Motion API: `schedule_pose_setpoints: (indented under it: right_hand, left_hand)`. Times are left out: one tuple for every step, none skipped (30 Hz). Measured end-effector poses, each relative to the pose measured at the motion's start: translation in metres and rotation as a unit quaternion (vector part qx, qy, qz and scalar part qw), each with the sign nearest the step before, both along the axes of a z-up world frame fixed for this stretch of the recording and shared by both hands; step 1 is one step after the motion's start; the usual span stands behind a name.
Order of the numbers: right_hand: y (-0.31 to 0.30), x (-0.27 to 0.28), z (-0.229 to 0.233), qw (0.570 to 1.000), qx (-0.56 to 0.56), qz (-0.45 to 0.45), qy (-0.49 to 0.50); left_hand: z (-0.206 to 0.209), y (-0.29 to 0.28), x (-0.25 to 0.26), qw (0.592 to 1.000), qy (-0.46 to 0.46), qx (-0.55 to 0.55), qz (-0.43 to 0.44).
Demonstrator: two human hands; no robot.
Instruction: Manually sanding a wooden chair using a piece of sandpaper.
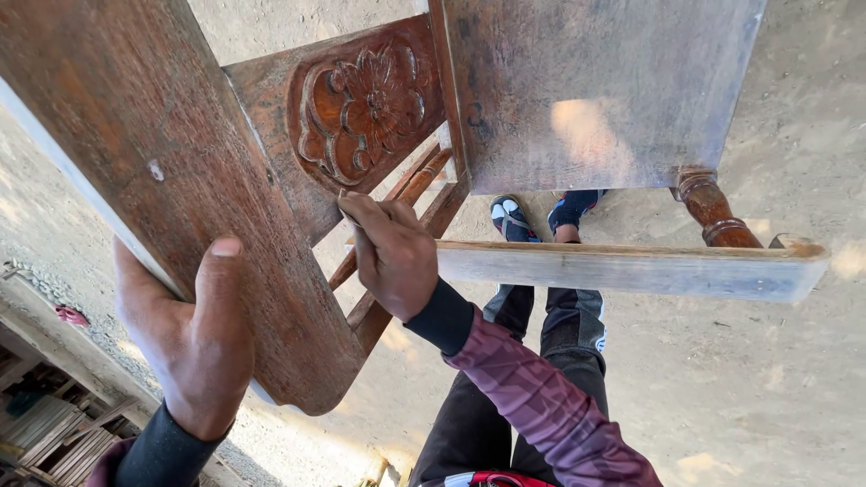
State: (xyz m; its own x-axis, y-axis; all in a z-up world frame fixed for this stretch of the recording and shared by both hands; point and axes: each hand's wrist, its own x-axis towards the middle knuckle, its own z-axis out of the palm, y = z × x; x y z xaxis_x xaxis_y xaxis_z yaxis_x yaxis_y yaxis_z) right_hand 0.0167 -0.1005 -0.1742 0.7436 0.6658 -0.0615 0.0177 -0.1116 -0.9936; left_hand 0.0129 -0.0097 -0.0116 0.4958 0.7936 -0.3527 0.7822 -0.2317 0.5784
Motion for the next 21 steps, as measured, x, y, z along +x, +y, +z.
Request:
schedule_pose_setpoints:
  right_hand:
    - [0.007,-0.002,-0.005,1.0,0.012,-0.008,-0.023]
    - [0.014,-0.004,-0.009,0.999,0.023,-0.016,-0.046]
    - [0.01,-0.006,-0.012,0.999,0.025,-0.015,-0.046]
    - [0.007,-0.007,-0.015,0.998,0.02,-0.005,-0.051]
    - [0.004,-0.009,-0.018,0.998,0.013,0.004,-0.054]
    - [0.001,-0.008,-0.018,0.998,0.013,0.005,-0.053]
    - [-0.005,-0.007,-0.019,0.998,0.007,0.013,-0.057]
    - [-0.011,-0.006,-0.019,0.998,0.001,0.021,-0.061]
    - [-0.005,-0.004,-0.017,0.998,-0.001,0.019,-0.062]
    - [0.002,-0.002,-0.015,0.998,0.017,0.023,-0.063]
    - [0.009,0.0,-0.012,0.997,0.038,0.03,-0.062]
    - [0.009,-0.001,-0.015,0.997,0.04,0.031,-0.061]
    - [0.01,-0.004,-0.017,0.998,0.031,0.018,-0.055]
    - [0.011,-0.006,-0.019,0.999,0.021,0.005,-0.049]
    - [0.007,-0.007,-0.02,0.999,0.021,0.005,-0.049]
    - [0.003,-0.009,-0.02,0.999,0.025,0.0,-0.036]
    - [0.0,-0.009,-0.022,0.999,0.032,-0.004,-0.027]
    - [0.012,-0.001,-0.016,0.999,0.033,-0.004,-0.029]
    - [0.021,0.004,-0.008,0.999,0.039,-0.013,-0.034]
    - [0.029,0.008,-0.001,0.998,0.045,-0.023,-0.039]
    - [0.023,0.004,-0.002,0.998,0.047,-0.019,-0.036]
  left_hand:
    - [0.001,-0.001,0.001,1.0,-0.008,-0.008,0.004]
    - [0.002,-0.001,0.002,1.0,-0.016,-0.017,0.009]
    - [0.001,-0.002,0.002,1.0,-0.017,-0.015,0.01]
    - [0.0,-0.002,0.002,1.0,-0.005,-0.005,0.008]
    - [-0.001,-0.001,0.001,1.0,0.009,0.003,0.006]
    - [-0.001,0.002,0.0,1.0,0.01,0.003,0.007]
    - [-0.001,0.002,-0.002,1.0,0.01,0.009,0.0]
    - [-0.001,0.001,-0.003,1.0,0.011,0.015,-0.008]
    - [-0.001,0.001,-0.003,1.0,0.01,0.013,-0.009]
    - [-0.001,0.0,-0.002,1.0,0.005,0.003,-0.002]
    - [0.001,-0.001,-0.001,1.0,0.001,-0.005,0.007]
    - [-0.001,-0.001,-0.002,1.0,0.001,-0.002,0.009]
    - [-0.002,0.0,-0.002,1.0,0.008,0.003,0.007]
    - [-0.003,0.001,-0.003,1.0,0.016,0.007,0.005]
    - [-0.002,0.001,-0.002,1.0,0.016,0.007,0.005]
    - [-0.001,0.001,-0.002,1.0,0.022,0.01,0.003]
    - [-0.002,0.002,-0.002,1.0,0.025,0.014,0.002]
    - [-0.002,0.003,0.0,1.0,0.022,0.016,0.003]
    - [-0.001,0.002,0.001,1.0,0.02,0.014,0.005]
    - [0.0,0.001,0.002,1.0,0.018,0.012,0.008]
    - [0.0,-0.001,0.001,1.0,0.021,0.014,0.012]
